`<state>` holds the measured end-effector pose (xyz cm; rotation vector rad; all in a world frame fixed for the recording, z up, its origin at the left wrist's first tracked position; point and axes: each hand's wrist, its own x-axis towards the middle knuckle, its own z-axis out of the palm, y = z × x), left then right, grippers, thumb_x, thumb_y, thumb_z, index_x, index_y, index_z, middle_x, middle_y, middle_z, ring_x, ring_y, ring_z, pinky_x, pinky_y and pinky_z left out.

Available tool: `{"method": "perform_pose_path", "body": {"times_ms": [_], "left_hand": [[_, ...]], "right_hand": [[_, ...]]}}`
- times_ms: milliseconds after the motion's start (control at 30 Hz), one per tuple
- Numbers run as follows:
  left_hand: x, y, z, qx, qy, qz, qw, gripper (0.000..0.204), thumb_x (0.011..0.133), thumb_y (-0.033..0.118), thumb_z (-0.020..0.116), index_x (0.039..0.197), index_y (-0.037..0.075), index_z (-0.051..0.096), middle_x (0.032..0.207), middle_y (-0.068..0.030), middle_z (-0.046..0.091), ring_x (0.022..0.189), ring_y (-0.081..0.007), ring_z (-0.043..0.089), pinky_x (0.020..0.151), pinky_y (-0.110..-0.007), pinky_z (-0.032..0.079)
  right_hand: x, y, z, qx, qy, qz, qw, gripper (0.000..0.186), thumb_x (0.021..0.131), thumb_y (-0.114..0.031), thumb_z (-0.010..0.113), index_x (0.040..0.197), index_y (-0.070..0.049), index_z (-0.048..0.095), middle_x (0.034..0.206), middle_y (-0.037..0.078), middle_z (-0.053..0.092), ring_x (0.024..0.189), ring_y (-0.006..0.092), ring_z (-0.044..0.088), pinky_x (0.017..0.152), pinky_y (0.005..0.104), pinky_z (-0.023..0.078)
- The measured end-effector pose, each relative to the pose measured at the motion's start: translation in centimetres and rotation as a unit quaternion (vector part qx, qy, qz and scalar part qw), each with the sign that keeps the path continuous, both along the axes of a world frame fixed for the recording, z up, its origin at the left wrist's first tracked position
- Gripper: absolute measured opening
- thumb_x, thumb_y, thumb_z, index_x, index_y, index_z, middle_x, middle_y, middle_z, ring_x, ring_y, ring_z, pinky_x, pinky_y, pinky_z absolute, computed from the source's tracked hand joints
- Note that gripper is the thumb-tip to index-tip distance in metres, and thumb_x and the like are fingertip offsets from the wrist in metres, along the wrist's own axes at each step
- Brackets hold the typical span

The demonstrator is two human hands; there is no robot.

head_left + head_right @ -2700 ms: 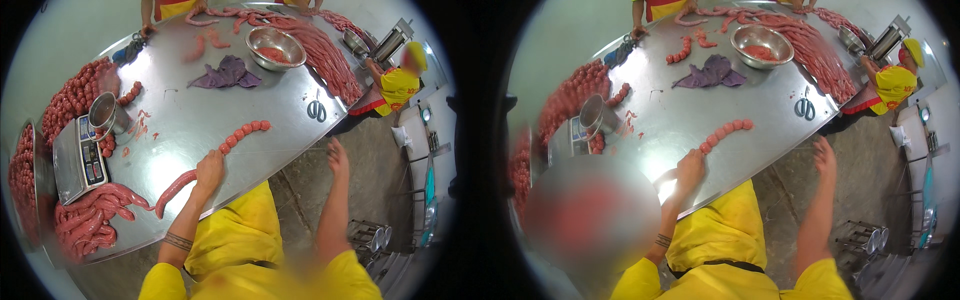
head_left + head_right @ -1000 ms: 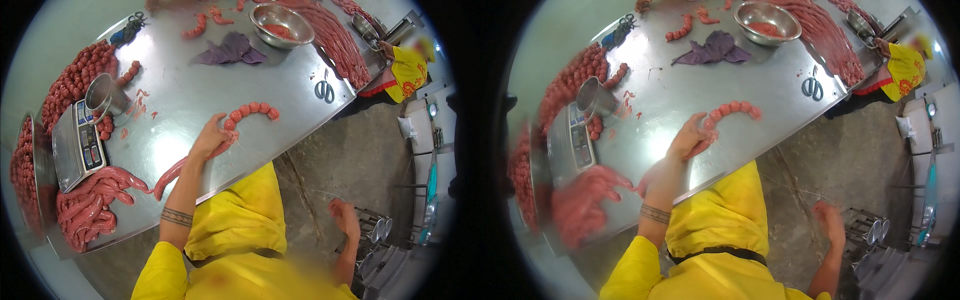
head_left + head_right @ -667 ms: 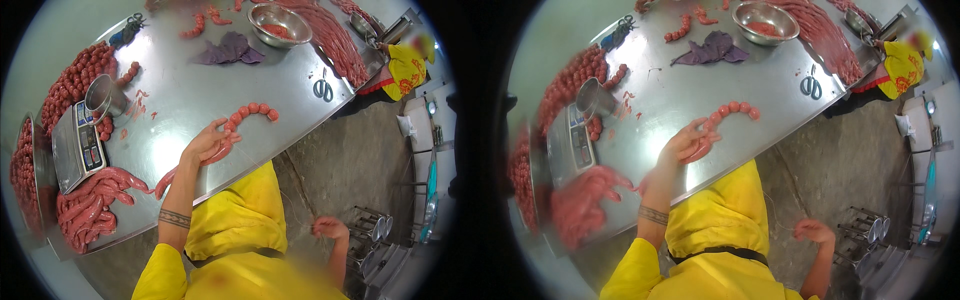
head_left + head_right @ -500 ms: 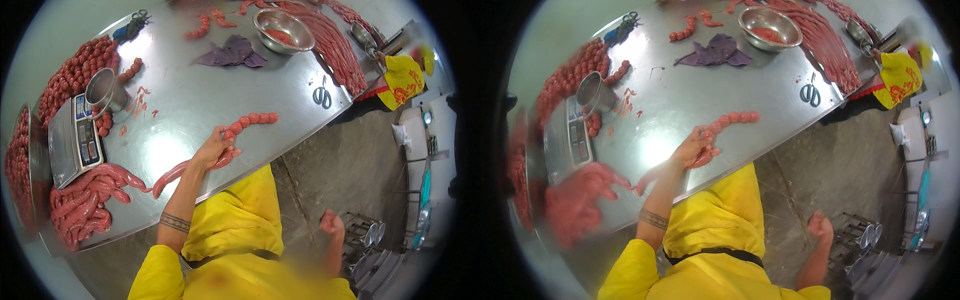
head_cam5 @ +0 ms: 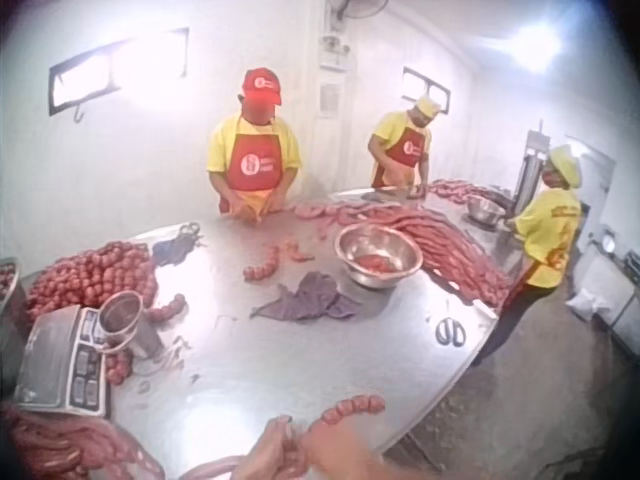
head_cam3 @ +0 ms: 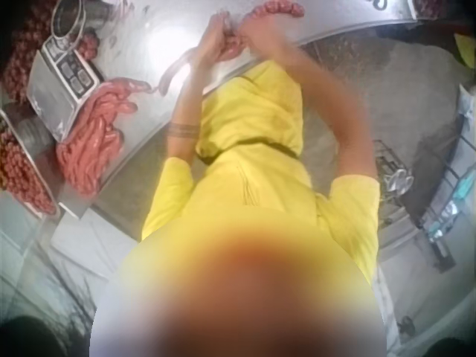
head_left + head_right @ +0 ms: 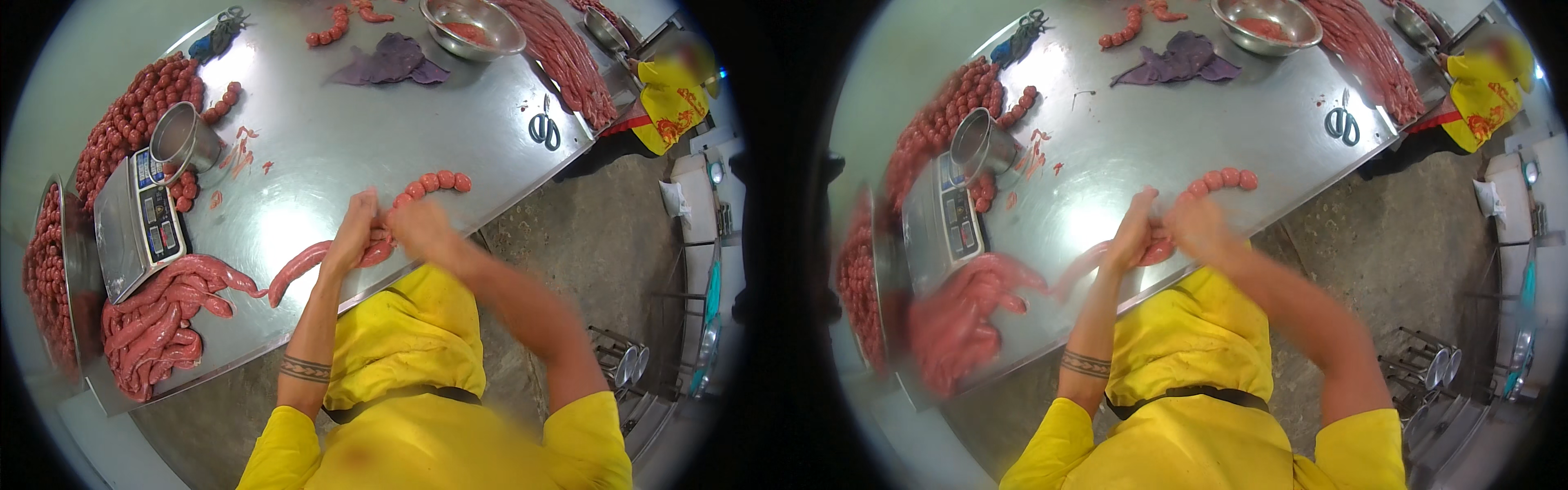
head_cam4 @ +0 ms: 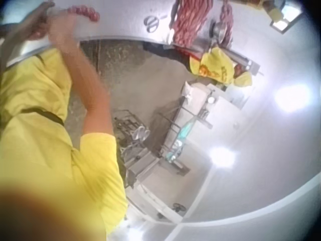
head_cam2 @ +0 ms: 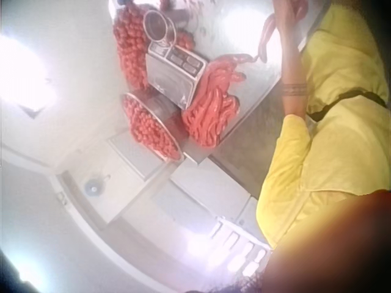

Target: The person forms small linked sausages by hand from a long continuous sausage casing on a stainless steel table. They repeatedly pinch and twist the casing to create uniform links, then cut the links with scissors and place them into a metal bowl.

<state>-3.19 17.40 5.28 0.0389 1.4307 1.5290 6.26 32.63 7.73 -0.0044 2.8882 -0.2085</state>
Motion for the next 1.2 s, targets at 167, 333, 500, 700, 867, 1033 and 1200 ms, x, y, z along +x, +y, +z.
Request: {"method": "perform_pose_path", "body": {"times_ms": [167, 333, 500, 700, 867, 1033, 1200], "left_hand": [[0.9, 1.0, -0.8, -0.079, 0.204, -0.042, 0.975, 0.054, 0.099, 0.012, 0.072, 0.141, -0.003, 0.042, 0.095, -0.0191, 0.072, 0.079, -0.0233, 0.076, 0.068, -0.033, 0.061], [-0.1, 1.7, -1.9, -0.059, 0.202, -0.021, 0.977, 0.044, 0.098, 0.006, 0.07, 0.132, -0.004, 0.044, 0.106, -0.0198, 0.071, 0.081, -0.0264, 0.076, 0.069, -0.035, 0.061], [-1.0, 1.2, -2.5, 0.087, -0.024, 0.053, 0.994, 0.045, 0.101, -0.004, 0.059, 0.143, -0.004, 0.042, 0.125, -0.0275, 0.066, 0.101, -0.0312, 0.076, 0.086, -0.038, 0.063], [-1.3, 0.1, -0.4, -0.006, 0.21, -0.128, 0.969, 0.055, 0.105, -0.005, 0.054, 0.156, -0.002, 0.034, 0.129, -0.0246, 0.068, 0.118, -0.0336, 0.071, 0.096, -0.038, 0.06], [-1.8, 0.9, -0.6, 0.066, 0.081, -0.049, 0.993, 0.059, 0.108, 0.009, 0.058, 0.16, 0.0, 0.032, 0.132, -0.0185, 0.067, 0.12, -0.03, 0.069, 0.102, -0.036, 0.054], [-2.8, 1.1, -2.5, 0.199, -0.166, 0.075, 0.963, 0.058, 0.111, 0.012, 0.056, 0.16, -0.004, 0.03, 0.126, -0.0185, 0.069, 0.109, -0.0247, 0.071, 0.1, -0.038, 0.056], [-0.9, 1.9, -3.2, 0.195, -0.04, -0.04, 0.979, 0.059, 0.112, 0.013, 0.055, 0.162, 0.0, 0.025, 0.125, -0.0212, 0.066, 0.107, -0.0271, 0.073, 0.092, -0.038, 0.06]], "right_hand": [[15.7, -2.0, 4.0, -0.284, 0.036, -0.085, 0.954, 0.073, 0.094, -0.011, 0.072, 0.159, -0.002, 0.04, 0.144, 0.024, 0.059, 0.134, 0.0375, 0.058, 0.105, 0.0472, 0.053], [29.3, 4.7, 8.9, -0.271, -0.168, -0.389, 0.864, 0.029, 0.098, 0.0, 0.064, 0.127, -0.004, 0.069, 0.111, 0.013, 0.075, 0.098, 0.0266, 0.072, 0.086, 0.0358, 0.056], [34.5, 5.6, 8.0, -0.286, -0.113, -0.493, 0.814, 0.019, 0.101, 0.005, 0.055, 0.109, -0.003, 0.071, 0.081, 0.006, 0.069, 0.076, 0.0151, 0.064, 0.072, 0.0305, 0.05], [32.6, 5.1, 6.7, -0.389, -0.06, -0.414, 0.821, 0.017, 0.102, 0.003, 0.056, 0.107, -0.004, 0.071, 0.08, 0.003, 0.067, 0.073, 0.0128, 0.061, 0.07, 0.0292, 0.049], [33.4, 6.6, 6.8, -0.271, -0.065, -0.463, 0.842, 0.02, 0.101, 0.005, 0.054, 0.105, -0.004, 0.07, 0.083, 0.002, 0.067, 0.077, 0.012, 0.06, 0.07, 0.0289, 0.049], [43.9, 8.2, -0.5, -0.5, -0.121, -0.459, 0.724, 0.022, 0.098, 0.008, 0.052, 0.104, -0.005, 0.07, 0.089, 0.004, 0.068, 0.082, 0.016, 0.062, 0.07, 0.0297, 0.048], [48.0, 11.0, -8.6, -0.824, 0.213, -0.504, 0.148, 0.042, 0.098, 0.01, 0.051, 0.136, -0.003, 0.063, 0.121, 0.016, 0.072, 0.087, 0.0256, 0.066, 0.076, 0.033, 0.055]]}}
